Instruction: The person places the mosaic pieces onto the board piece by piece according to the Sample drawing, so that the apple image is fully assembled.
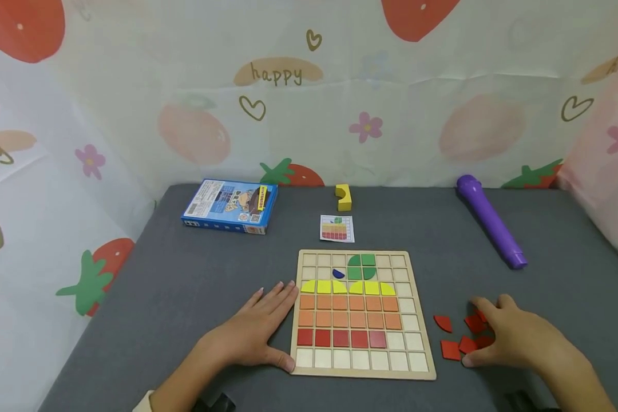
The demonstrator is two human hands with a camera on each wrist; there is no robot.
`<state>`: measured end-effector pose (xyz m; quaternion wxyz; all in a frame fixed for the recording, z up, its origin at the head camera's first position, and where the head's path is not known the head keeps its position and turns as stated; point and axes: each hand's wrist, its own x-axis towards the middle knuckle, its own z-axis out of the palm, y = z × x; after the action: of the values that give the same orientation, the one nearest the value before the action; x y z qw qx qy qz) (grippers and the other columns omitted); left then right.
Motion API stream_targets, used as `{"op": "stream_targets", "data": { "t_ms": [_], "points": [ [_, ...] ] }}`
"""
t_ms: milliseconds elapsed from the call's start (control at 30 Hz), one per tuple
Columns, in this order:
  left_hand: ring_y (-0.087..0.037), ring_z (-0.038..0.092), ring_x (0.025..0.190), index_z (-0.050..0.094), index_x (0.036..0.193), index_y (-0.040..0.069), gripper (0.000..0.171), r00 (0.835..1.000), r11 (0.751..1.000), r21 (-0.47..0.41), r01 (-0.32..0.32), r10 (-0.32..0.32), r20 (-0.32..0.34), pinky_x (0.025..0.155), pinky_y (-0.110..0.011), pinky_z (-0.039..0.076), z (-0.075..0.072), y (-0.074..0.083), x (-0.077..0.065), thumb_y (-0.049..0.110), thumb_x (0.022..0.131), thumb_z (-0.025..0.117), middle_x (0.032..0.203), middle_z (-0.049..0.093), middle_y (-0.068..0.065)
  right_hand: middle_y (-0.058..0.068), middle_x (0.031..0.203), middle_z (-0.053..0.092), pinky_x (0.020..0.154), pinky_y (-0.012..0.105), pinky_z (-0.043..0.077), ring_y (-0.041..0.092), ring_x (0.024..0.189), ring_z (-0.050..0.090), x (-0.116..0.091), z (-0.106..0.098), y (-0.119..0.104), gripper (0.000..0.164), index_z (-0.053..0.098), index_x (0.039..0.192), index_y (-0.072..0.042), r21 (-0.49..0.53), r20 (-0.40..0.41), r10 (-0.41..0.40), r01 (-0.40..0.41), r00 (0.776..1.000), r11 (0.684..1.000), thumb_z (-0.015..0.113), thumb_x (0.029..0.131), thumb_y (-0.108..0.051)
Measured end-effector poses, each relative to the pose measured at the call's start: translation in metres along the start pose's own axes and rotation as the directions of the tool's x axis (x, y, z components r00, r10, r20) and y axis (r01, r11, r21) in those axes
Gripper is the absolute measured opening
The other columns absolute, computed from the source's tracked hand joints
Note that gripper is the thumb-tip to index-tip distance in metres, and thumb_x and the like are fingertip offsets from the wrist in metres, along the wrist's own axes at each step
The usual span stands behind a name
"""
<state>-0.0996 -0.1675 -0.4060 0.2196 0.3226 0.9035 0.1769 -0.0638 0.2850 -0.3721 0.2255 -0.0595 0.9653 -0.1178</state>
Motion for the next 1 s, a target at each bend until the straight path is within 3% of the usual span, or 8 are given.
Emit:
{"op": "stream_targets", "data": {
  "t_ms": [200, 533, 633, 800, 867, 1000],
  "points": [
    [-0.024, 0.003, 0.153, 0.009, 0.163, 0.013, 0.124, 1.000, 1.000, -0.010, 0.005, -0.005, 0.001, 0.119, -0.055, 0.004, -0.002, 0.000, 0.000, 0.076, 0.074, 0.067, 0.168, 0.008, -0.003, 0.024, 0.108, 0.049, 0.063, 0.048, 0.050, 0.027, 0.072, 0.056, 0.010, 0.006, -0.008, 0.097, 0.050, 0.133, 0.003, 0.013, -0.084, -0.066, 0.067, 0.994, 0.998, 0.082, 0.070, -0.064],
    [-0.024, 0.003, 0.153, 0.010, 0.163, 0.013, 0.124, 1.000, 1.000, -0.021, 0.009, -0.009, 0.011, 0.119, -0.055, 0.003, 0.003, 0.000, 0.000, 0.077, 0.074, 0.067, 0.168, 0.009, -0.003, 0.018, 0.108, 0.054, 0.061, 0.044, 0.050, 0.022, 0.071, 0.055, 0.024, 0.008, -0.012, 0.058, 0.059, 0.126, -0.004, 0.007, -0.198, -0.142, 0.146, 0.970, 0.989, 0.079, 0.086, -0.041],
    [-0.023, 0.002, 0.153, 0.009, 0.163, 0.014, 0.124, 1.000, 1.000, -0.015, 0.017, -0.016, 0.017, 0.119, -0.054, 0.003, 0.003, 0.000, 0.000, 0.077, 0.074, 0.067, 0.168, 0.008, -0.003, 0.013, 0.112, 0.054, 0.060, 0.038, 0.049, 0.016, 0.072, 0.055, 0.025, 0.012, -0.014, 0.050, 0.064, 0.127, -0.009, -0.009, -0.260, -0.249, 0.255, 0.933, 0.967, 0.083, 0.085, -0.028],
    [-0.021, 0.000, 0.153, 0.008, 0.163, 0.015, 0.125, 1.000, 0.999, 0.017, 0.028, -0.028, 0.013, 0.120, -0.053, 0.001, 0.001, 0.001, 0.002, 0.078, 0.073, 0.067, 0.168, 0.006, -0.001, -0.001, 0.108, 0.057, 0.064, 0.029, 0.051, 0.008, 0.080, 0.057, 0.029, 0.016, -0.020, 0.035, 0.075, 0.112, -0.016, -0.046, -0.345, -0.439, 0.452, 0.830, 0.891, 0.085, 0.080, -0.010],
    [-0.021, 0.000, 0.153, 0.008, 0.163, 0.015, 0.125, 1.000, 0.999, 0.022, 0.029, -0.029, 0.010, 0.120, -0.053, 0.002, 0.001, 0.001, 0.002, 0.077, 0.073, 0.068, 0.168, 0.006, -0.001, -0.006, 0.104, 0.058, 0.066, 0.029, 0.052, 0.007, 0.082, 0.058, 0.031, 0.017, -0.022, 0.028, 0.076, 0.105, -0.017, -0.053, -0.357, -0.467, 0.481, 0.809, 0.875, 0.086, 0.079, -0.009],
    [-0.023, 0.001, 0.153, 0.009, 0.163, 0.014, 0.125, 1.000, 1.000, 0.012, 0.026, -0.026, 0.013, 0.119, -0.054, 0.002, -0.001, 0.001, 0.001, 0.077, 0.073, 0.068, 0.168, 0.007, -0.003, -0.012, 0.094, 0.060, 0.066, 0.030, 0.053, 0.005, 0.079, 0.057, 0.033, 0.016, -0.023, 0.023, 0.074, 0.096, -0.018, -0.091, -0.377, -0.480, 0.484, 0.792, 0.870, 0.087, 0.078, -0.010]
  ]
}}
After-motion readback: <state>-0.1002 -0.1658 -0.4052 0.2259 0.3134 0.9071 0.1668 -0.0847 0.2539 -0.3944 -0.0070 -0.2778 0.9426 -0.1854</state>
